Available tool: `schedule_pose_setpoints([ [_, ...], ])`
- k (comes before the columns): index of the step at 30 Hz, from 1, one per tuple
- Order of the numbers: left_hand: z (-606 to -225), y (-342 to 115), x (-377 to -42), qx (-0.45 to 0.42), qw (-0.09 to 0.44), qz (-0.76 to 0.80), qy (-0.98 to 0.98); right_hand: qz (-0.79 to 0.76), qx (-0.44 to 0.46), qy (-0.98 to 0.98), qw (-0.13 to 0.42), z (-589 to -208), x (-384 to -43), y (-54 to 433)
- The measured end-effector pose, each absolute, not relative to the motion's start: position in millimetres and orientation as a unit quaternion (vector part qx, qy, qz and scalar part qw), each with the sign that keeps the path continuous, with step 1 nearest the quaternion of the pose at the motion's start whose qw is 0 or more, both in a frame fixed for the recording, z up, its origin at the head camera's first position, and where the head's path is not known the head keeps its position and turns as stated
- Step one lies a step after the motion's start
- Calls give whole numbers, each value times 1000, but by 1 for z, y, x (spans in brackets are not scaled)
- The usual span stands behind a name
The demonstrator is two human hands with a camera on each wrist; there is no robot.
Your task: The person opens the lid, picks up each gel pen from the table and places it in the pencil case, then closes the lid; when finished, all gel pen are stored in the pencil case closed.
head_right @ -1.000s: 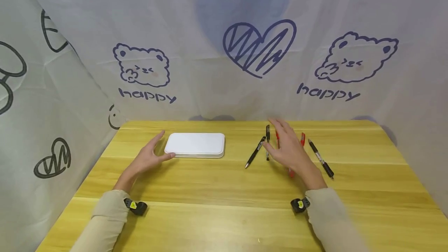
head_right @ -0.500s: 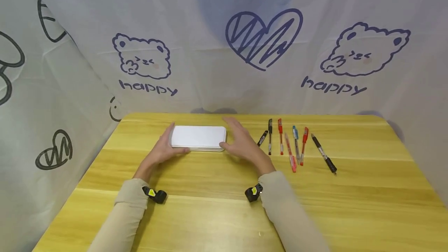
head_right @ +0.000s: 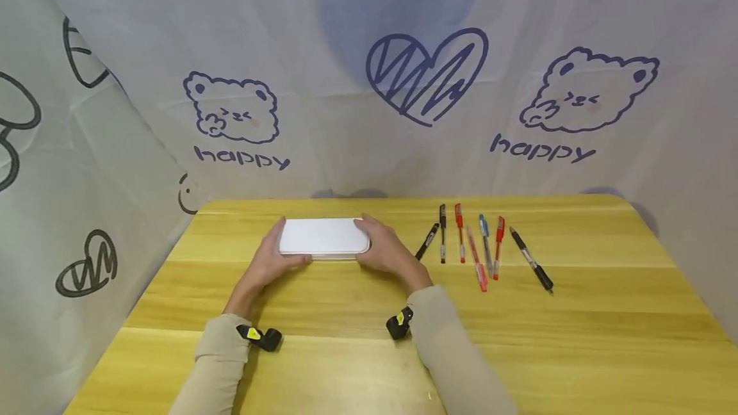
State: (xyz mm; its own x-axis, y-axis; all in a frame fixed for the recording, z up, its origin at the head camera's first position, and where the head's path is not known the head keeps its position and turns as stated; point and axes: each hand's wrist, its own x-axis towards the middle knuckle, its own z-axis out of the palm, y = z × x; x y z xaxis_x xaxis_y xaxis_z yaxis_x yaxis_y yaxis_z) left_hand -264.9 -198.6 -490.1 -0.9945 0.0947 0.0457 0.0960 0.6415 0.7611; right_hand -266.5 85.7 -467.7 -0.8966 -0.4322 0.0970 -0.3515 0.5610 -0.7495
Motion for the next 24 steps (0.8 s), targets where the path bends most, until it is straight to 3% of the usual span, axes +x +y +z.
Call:
schedule_pose_setpoints([
  [7,-490,-197,-266,-42,12,-409,-911,-510,-187,836,73,-473,-266,86],
  [24,-497,-193,-261,-31,53,-422,-905,-433,-161,887,4,-473,-268,81],
])
